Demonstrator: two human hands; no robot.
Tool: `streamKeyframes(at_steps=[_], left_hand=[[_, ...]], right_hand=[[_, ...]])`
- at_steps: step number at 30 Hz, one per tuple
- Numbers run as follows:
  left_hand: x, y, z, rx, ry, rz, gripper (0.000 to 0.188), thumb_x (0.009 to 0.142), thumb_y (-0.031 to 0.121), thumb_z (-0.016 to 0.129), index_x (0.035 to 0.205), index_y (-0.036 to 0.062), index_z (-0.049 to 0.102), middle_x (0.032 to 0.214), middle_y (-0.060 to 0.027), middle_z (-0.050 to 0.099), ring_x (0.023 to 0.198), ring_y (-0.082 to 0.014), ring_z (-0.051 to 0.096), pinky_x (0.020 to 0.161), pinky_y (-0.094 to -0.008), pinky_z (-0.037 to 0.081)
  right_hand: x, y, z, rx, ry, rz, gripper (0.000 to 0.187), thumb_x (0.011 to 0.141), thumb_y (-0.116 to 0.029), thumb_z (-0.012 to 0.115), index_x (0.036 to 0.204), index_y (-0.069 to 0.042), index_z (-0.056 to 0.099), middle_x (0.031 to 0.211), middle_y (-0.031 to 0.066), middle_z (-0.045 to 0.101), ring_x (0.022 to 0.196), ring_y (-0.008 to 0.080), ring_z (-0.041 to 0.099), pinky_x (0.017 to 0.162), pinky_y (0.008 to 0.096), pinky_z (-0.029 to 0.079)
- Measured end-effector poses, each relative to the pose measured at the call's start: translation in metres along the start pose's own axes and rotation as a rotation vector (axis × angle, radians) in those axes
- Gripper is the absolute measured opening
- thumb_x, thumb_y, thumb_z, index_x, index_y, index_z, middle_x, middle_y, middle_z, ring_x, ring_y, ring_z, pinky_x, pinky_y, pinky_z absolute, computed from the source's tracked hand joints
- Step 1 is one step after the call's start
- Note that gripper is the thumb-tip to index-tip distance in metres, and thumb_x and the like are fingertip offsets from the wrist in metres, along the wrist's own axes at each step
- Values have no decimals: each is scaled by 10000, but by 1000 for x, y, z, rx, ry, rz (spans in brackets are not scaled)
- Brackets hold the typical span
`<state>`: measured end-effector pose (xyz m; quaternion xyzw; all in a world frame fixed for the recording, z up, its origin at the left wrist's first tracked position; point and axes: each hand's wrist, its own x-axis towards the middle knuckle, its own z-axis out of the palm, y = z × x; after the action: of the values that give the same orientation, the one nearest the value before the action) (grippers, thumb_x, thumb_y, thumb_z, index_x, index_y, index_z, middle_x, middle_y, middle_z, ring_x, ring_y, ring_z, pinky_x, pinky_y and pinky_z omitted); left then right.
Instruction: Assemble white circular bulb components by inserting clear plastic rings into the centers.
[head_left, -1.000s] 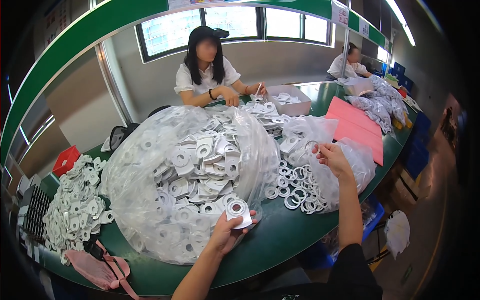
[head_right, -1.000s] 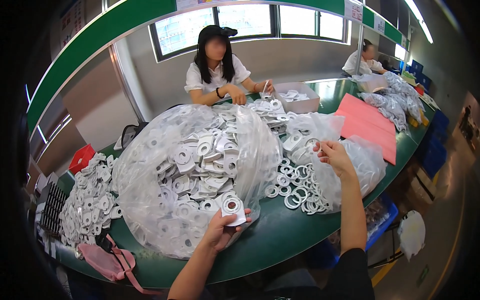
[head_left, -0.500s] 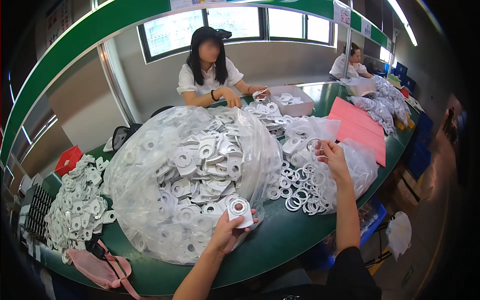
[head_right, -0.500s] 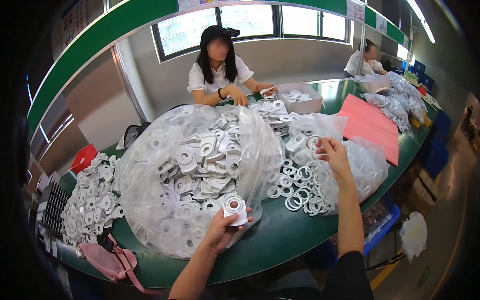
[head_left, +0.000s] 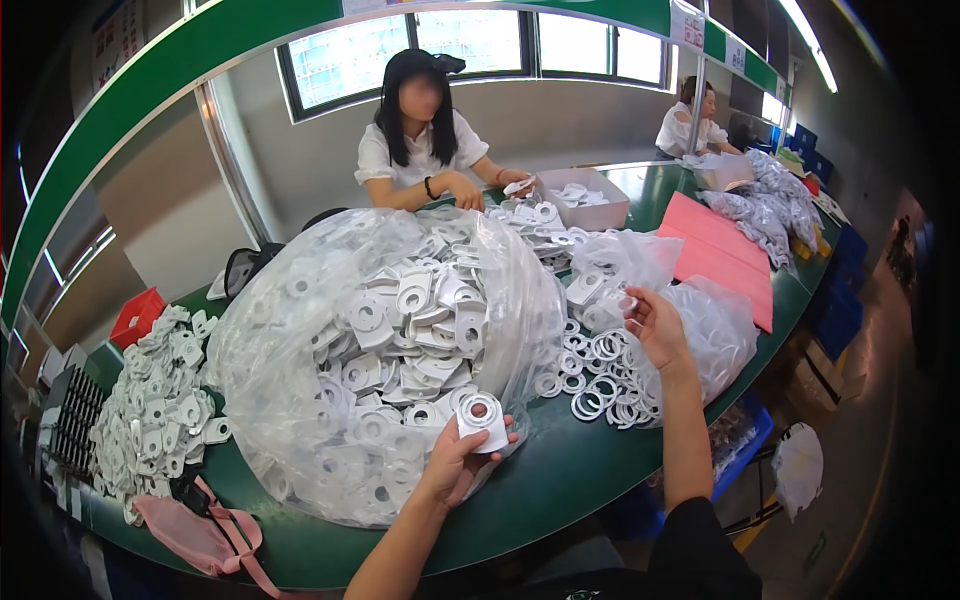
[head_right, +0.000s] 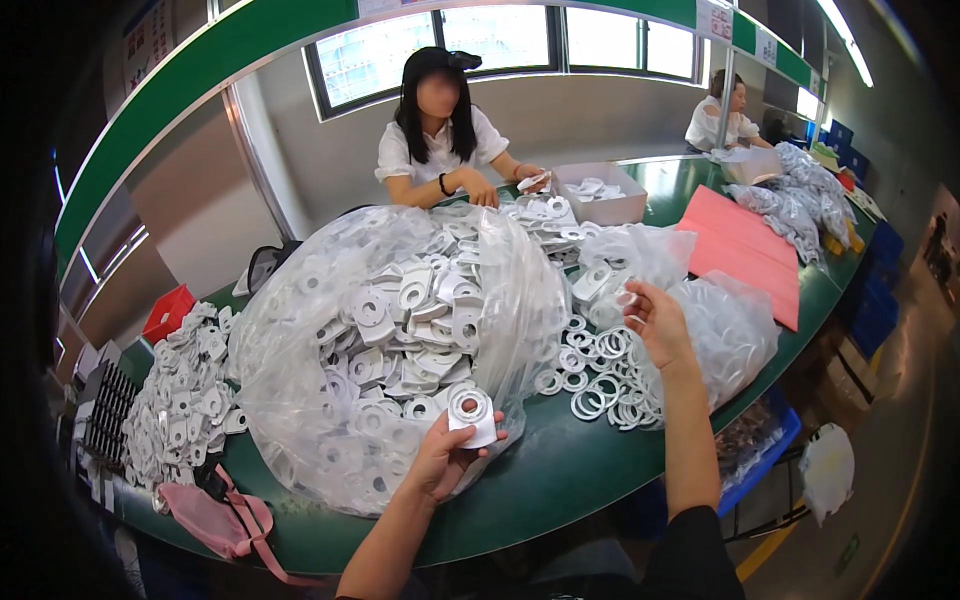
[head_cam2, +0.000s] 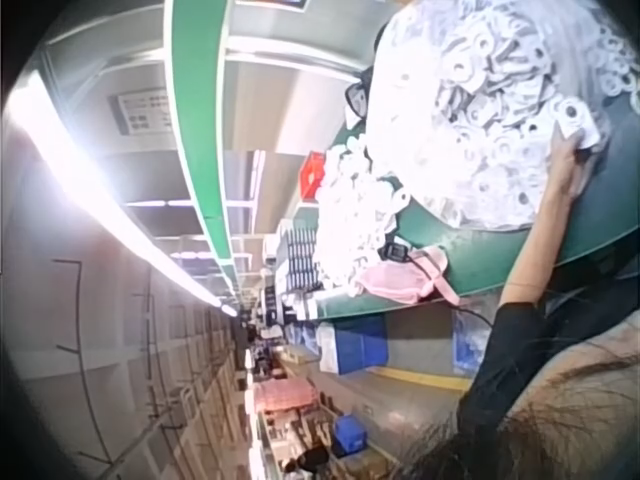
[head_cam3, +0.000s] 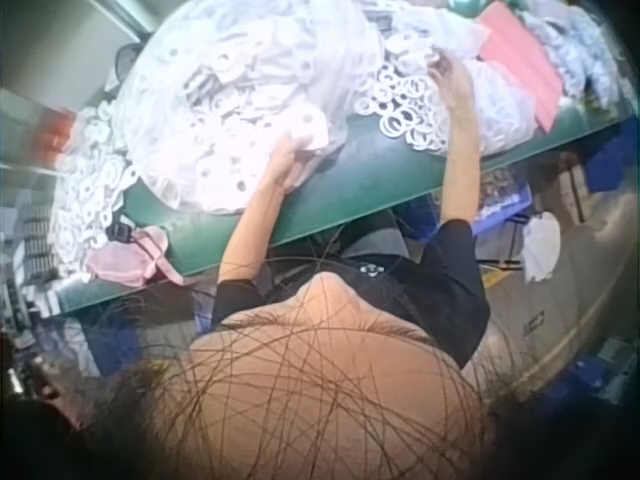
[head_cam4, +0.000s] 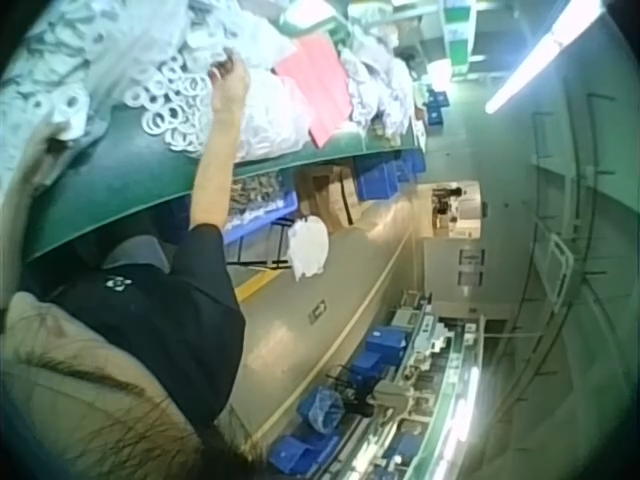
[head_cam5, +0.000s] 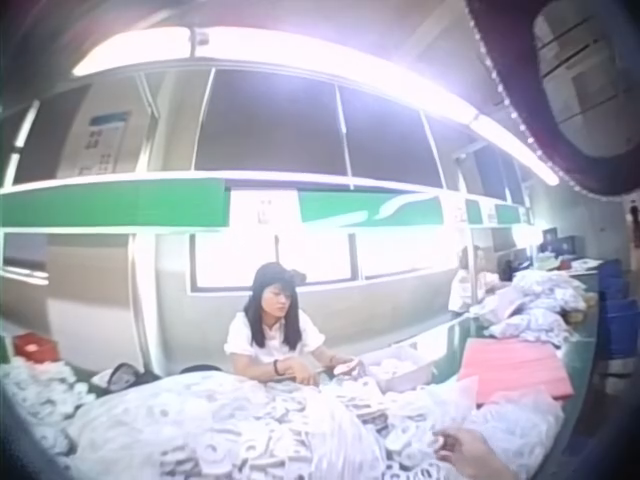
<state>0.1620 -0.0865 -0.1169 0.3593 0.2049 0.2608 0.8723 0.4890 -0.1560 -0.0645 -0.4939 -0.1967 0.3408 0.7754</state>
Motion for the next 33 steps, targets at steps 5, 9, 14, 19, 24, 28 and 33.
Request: streamKeyframes(at_steps=[5,9,14,19,24,28,33], left_hand=[[-2,4,0,96,-20,109,510,815,-46,467,1287,54,301,1195,-183,524,992,-273,601,669,-257,520],[0,7,0,146,-14,129,531,817,-50,461,1303,65,280,1194,-164,521,1002,-250,598,679,-261,520],[0,6,-1,190,48,136,555,809,-34,473,1323,65,288,1201,-141,531,996,-249,606,676,-265,516],[-1,6,0,193,13,130,549,812,-35,468,1324,64,295,1192,-134,533,998,-247,606,679,-261,522],[0,5,-2,196,11,98,502,847,4,463,1320,64,307,1177,-132,541,979,-230,610,656,-257,525],[1,4,-2,145,14,71,435,890,60,451,1307,64,327,1167,-127,545,960,-223,616,619,-243,516],[2,0,-2,323,60,196,367,920,76,411,1279,40,339,1084,-102,578,892,-188,634,530,-205,478]], right_hand=[[-28,12,67,-367,-484,-135,215,874,-127,551,1047,0,570,813,60,644,669,71,545,614,206,444],[-52,46,110,-398,-813,-17,185,879,-93,541,1033,3,581,817,63,647,719,79,582,658,224,466],[-60,83,112,-413,-816,86,156,856,-123,609,927,14,629,781,27,629,673,58,557,612,199,450],[-66,87,111,-461,-742,59,167,854,-128,611,918,23,646,756,14,622,671,45,543,601,189,433],[-67,95,110,-527,-707,-57,160,837,-120,629,886,30,654,729,24,635,658,54,566,575,196,433],[-70,92,109,-609,-708,-108,159,827,-121,640,868,32,656,701,36,640,646,55,575,569,198,437],[-79,91,112,-782,-656,-517,150,808,-137,650,903,-22,668,724,47,584,616,88,535,556,233,427]])
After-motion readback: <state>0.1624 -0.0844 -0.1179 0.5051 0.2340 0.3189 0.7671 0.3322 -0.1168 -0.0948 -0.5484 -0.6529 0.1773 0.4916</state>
